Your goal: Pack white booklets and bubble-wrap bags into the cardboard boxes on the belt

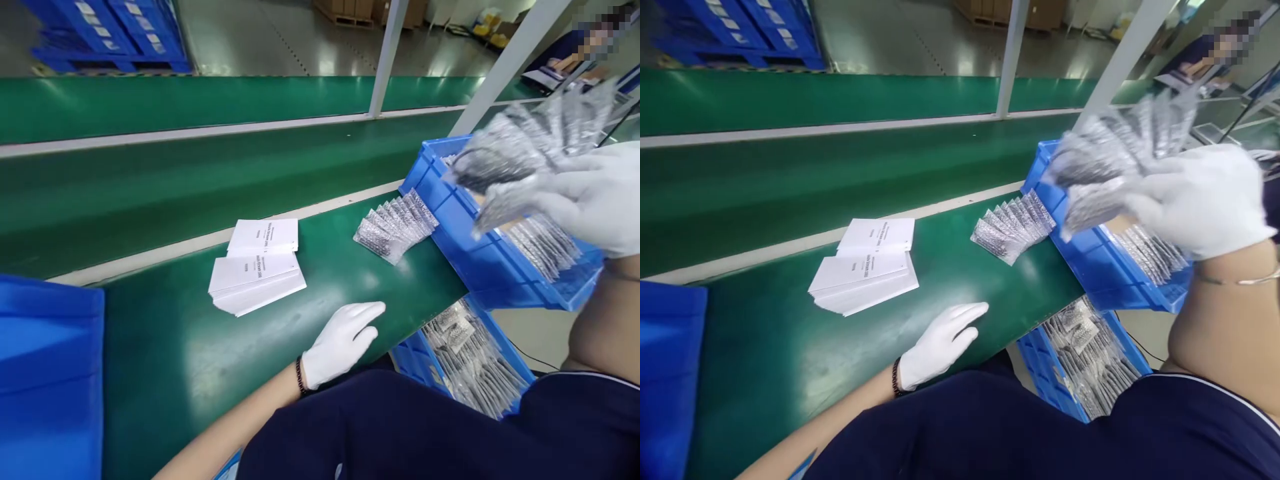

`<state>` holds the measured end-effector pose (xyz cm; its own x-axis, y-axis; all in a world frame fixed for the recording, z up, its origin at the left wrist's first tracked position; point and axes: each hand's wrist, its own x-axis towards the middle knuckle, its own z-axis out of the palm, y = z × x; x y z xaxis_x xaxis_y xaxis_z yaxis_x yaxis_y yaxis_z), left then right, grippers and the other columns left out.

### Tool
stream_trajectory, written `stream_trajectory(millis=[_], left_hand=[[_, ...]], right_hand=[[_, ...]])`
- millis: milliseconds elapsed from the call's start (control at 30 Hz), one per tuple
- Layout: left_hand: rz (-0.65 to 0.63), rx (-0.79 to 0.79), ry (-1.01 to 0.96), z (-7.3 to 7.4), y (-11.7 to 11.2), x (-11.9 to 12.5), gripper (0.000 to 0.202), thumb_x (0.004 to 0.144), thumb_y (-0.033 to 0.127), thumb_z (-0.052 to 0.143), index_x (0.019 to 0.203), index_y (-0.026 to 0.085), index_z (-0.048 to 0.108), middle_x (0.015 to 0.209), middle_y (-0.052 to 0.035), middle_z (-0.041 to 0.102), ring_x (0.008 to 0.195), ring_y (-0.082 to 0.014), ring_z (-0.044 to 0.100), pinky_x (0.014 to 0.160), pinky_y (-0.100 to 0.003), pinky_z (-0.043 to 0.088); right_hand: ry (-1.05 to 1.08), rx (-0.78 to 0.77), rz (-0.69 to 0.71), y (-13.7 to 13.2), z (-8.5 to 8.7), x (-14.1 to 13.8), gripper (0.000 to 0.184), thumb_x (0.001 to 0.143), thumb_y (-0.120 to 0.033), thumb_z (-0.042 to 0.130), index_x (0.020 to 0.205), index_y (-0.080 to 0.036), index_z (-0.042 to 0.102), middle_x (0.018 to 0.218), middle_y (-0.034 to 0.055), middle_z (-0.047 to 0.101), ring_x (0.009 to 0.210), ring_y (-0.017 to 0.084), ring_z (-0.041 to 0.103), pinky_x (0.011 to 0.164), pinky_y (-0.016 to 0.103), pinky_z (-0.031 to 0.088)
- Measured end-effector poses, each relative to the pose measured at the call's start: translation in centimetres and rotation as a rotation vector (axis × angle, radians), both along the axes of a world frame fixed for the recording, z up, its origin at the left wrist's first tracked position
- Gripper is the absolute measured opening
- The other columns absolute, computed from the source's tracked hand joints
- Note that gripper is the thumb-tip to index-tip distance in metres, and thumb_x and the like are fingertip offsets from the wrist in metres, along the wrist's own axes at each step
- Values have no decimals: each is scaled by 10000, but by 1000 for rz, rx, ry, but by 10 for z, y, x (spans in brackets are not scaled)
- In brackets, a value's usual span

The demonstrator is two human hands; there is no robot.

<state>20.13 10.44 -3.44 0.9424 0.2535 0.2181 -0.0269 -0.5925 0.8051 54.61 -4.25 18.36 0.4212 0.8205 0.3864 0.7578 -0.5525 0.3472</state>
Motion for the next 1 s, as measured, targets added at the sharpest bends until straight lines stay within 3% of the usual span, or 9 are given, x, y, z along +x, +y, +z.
stream_trajectory(millis=[100,233,367,500,600,733,800,900,1000], left_hand=[[-120,-72,-114,28,-6,-6,393,989,309,428,1322,198,603,1337,-76,637,1232,-211,592,1089,-393,467],[-174,-190,-189,42,-5,-25,353,984,286,439,1253,202,651,1255,-59,687,1152,-191,637,1046,-347,491],[85,-283,-95,27,1,-37,362,979,275,433,1267,197,638,1281,-61,672,1206,-200,606,1093,-365,452],[255,-559,65,2,17,-13,443,968,309,453,1381,174,542,1347,-89,626,1229,-214,592,1112,-377,431],[350,-734,133,-12,36,12,533,964,330,467,1456,126,446,1412,-124,567,1292,-228,540,1153,-394,376],[353,-828,91,-19,47,20,583,956,375,494,1480,132,413,1420,-122,558,1314,-217,517,1178,-382,328],[326,-850,71,-19,42,9,561,954,382,498,1461,147,443,1432,-121,550,1305,-219,528,1164,-386,350],[290,-870,31,-16,33,-13,496,952,407,500,1378,156,537,1417,-121,566,1263,-232,567,1140,-409,392],[318,-868,-53,-5,31,-31,452,952,418,502,1306,154,595,1380,-116,598,1240,-233,586,1135,-418,407]], right_hand=[[-52,-234,324,43,-30,-70,441,905,-466,450,638,-221,702,668,66,631,732,209,523,674,392,277],[102,-260,531,88,-95,-125,428,931,-364,446,603,-213,674,649,61,606,685,201,481,690,380,288],[250,-253,586,98,-158,-137,435,938,-311,433,581,-200,655,644,70,587,697,203,493,719,372,317],[319,-276,378,88,-198,-136,455,967,-383,426,657,-182,691,713,93,633,728,226,547,743,377,353],[366,-262,223,74,-202,-139,417,930,-504,509,768,-179,714,964,130,684,865,280,600,767,392,397],[344,-53,185,62,-185,-153,381,883,-532,584,975,-191,729,1351,164,556,1186,367,522,907,456,421],[357,26,199,66,-177,-163,363,915,-494,547,1055,-209,722,1305,149,586,1181,349,525,928,459,421],[450,30,255,85,-175,-182,327,931,-464,520,1022,-234,733,1184,119,650,1078,322,566,906,449,434],[582,59,398,107,-172,-206,310,942,-444,491,999,-255,730,1128,103,675,1074,305,582,920,451,451]])
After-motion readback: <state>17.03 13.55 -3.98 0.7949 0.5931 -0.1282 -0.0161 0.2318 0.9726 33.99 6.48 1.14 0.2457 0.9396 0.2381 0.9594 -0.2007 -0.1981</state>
